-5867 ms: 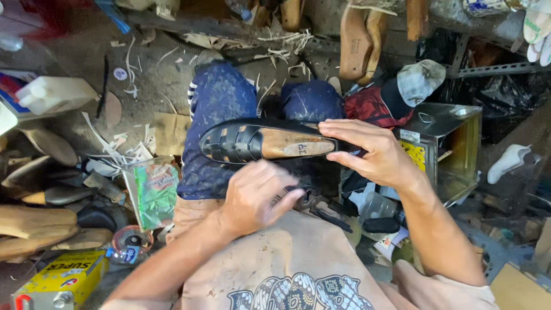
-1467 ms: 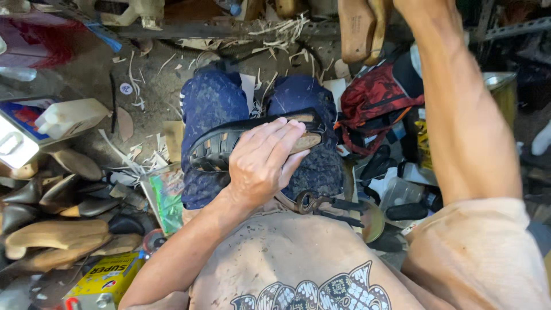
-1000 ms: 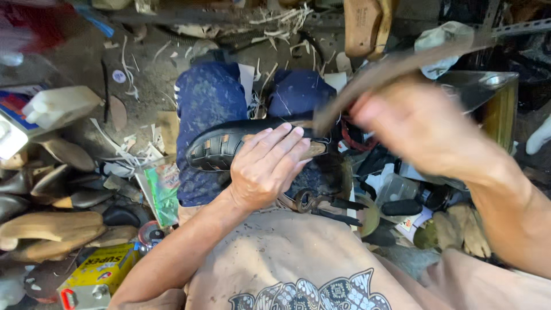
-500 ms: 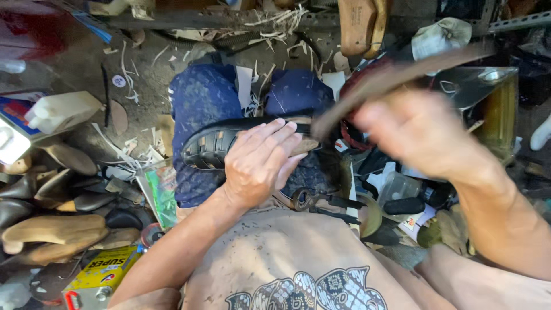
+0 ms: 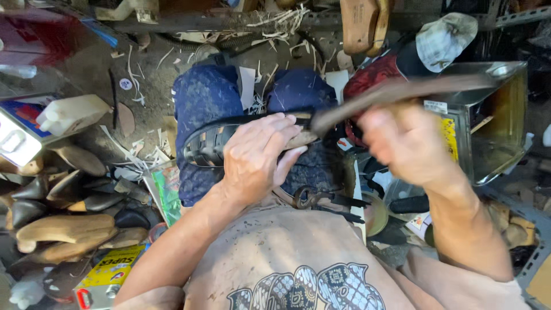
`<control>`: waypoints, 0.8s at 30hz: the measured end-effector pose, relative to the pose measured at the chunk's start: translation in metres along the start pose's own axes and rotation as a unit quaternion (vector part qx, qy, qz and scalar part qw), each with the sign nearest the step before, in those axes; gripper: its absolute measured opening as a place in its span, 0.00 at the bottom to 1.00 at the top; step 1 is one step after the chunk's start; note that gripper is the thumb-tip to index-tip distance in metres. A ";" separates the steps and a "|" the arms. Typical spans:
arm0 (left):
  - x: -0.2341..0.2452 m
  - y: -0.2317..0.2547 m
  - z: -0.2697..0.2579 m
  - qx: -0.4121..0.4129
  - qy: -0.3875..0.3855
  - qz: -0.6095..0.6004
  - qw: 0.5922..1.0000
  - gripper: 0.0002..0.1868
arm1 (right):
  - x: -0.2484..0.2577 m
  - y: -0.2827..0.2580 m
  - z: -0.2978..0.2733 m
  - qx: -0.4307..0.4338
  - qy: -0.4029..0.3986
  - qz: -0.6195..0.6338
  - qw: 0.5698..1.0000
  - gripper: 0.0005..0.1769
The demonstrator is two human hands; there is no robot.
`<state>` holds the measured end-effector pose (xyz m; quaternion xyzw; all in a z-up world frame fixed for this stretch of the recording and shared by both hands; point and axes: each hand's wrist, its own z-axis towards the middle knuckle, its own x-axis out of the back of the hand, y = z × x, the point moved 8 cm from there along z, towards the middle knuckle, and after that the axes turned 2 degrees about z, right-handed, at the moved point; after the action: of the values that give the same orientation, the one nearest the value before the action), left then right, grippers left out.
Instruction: The person repairs a black shoe by hammering the sole and heel area while holding the shoe on their lap. They use a hammer and a metal tool to work on the shoe, occasionally turning it over to access different parts.
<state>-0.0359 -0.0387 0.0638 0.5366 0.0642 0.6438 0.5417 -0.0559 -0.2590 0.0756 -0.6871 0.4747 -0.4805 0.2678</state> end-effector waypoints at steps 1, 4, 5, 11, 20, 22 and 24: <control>0.000 -0.003 -0.001 0.006 0.016 0.004 1.000 0.14 | -0.011 -0.001 -0.001 0.015 -0.011 -0.026 0.999 0.21; -0.002 -0.005 0.000 0.017 0.023 0.004 1.000 0.14 | 0.008 -0.004 -0.015 -0.015 0.063 -0.119 0.991 0.26; -0.003 -0.006 0.001 0.018 0.023 0.003 1.000 0.14 | 0.005 0.005 -0.018 -0.016 0.061 -0.120 0.991 0.26; -0.002 -0.012 0.001 0.024 -0.005 -0.001 1.000 0.14 | -0.010 0.010 -0.040 0.066 0.113 -0.026 0.991 0.18; -0.004 -0.017 0.005 0.054 -0.034 -0.022 0.998 0.14 | -0.033 0.026 -0.061 0.017 0.299 0.028 0.954 0.26; -0.004 -0.018 0.009 0.059 -0.033 -0.028 0.997 0.13 | -0.028 0.020 -0.067 0.051 0.356 0.092 0.929 0.32; 0.001 -0.021 0.009 0.057 -0.038 -0.026 0.997 0.14 | -0.064 0.037 -0.070 0.067 0.350 0.088 0.930 0.26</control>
<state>-0.0162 -0.0341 0.0540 0.5890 0.0942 0.6039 0.5287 -0.1403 -0.2097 0.0474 -0.4116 0.5630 -0.6959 0.1715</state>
